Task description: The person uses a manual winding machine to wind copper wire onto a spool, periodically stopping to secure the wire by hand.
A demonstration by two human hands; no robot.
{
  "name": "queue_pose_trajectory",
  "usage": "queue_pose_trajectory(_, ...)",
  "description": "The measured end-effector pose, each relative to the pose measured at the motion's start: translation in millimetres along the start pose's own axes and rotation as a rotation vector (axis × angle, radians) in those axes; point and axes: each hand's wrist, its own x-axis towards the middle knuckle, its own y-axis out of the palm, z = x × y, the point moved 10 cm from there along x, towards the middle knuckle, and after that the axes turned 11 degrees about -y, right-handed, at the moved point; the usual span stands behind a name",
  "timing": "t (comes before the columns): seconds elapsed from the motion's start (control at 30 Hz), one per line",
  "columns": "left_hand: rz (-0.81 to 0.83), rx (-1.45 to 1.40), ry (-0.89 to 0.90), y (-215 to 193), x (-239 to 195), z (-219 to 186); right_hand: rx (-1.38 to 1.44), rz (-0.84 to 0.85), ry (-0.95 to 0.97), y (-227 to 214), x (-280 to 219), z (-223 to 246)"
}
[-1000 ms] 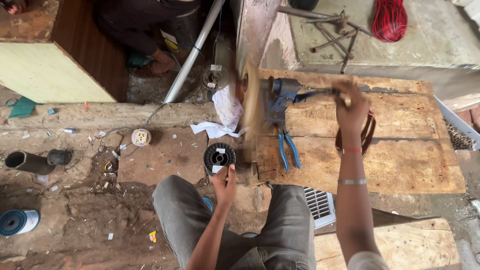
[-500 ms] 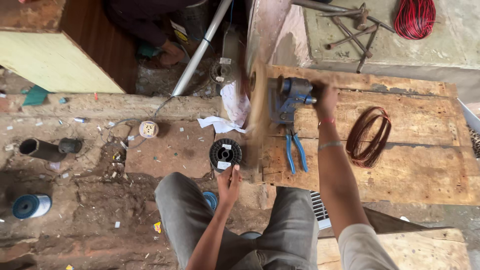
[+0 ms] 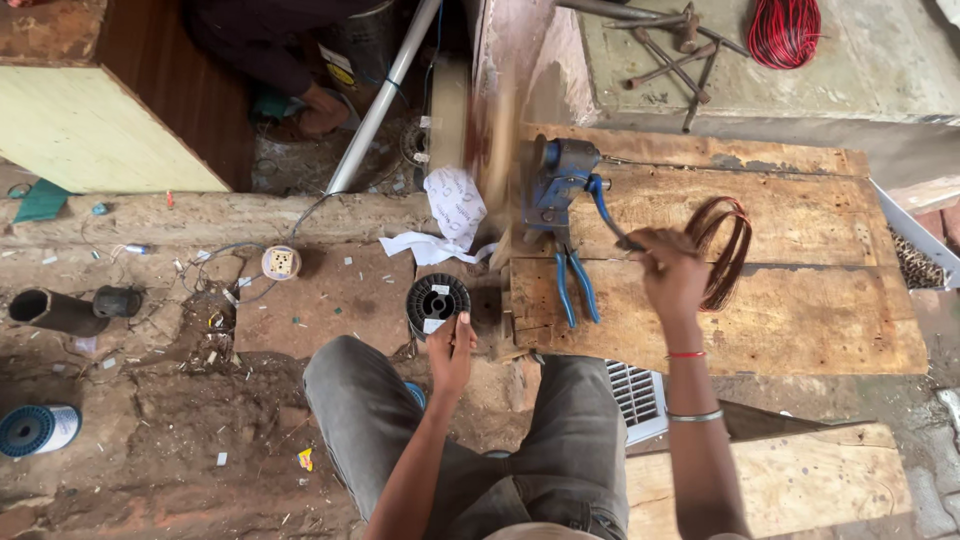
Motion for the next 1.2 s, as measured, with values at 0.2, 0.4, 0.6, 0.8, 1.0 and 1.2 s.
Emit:
queue_pose_trajectory(0.2, 0.031, -0.043, 0.045, -3.4, -3.2, -1.8, 0.070, -0.243, -0.095, -34.9, 71.7, -7.4)
queue_pose_trajectory(0.4, -0.015, 0.001, 0.070, -3.6, 5.3, -18.8, 0.146, -0.242, -0.006, 22.7, 138.5, -70.5)
queue_pose_trajectory(0.6, -0.087, 0.050, -0.010, 0.4, 17.7, -28.2, 0.103, -0.021, 0.221, 122.7, 134.5, -122.5)
queue_pose_trajectory(0.8, -0.191, 0.188, 0.037, 3.0, 38.7, -34.2, -0.068, 0.205, 0.288, 180.0, 70.2, -132.5)
queue_pose_trajectory(1.0, -0.235, 0.196, 0.131, 7.9, 55.0, -53.2, -0.069, 0.217, 0.139, 160.7, 9.2, -83.8)
queue_pose_trajectory(1.2, -0.234, 0.301, 0.263, 8.1, 57.3, -78.4, -0.017, 0.190, 0.089, 135.2, -16.1, -56.9)
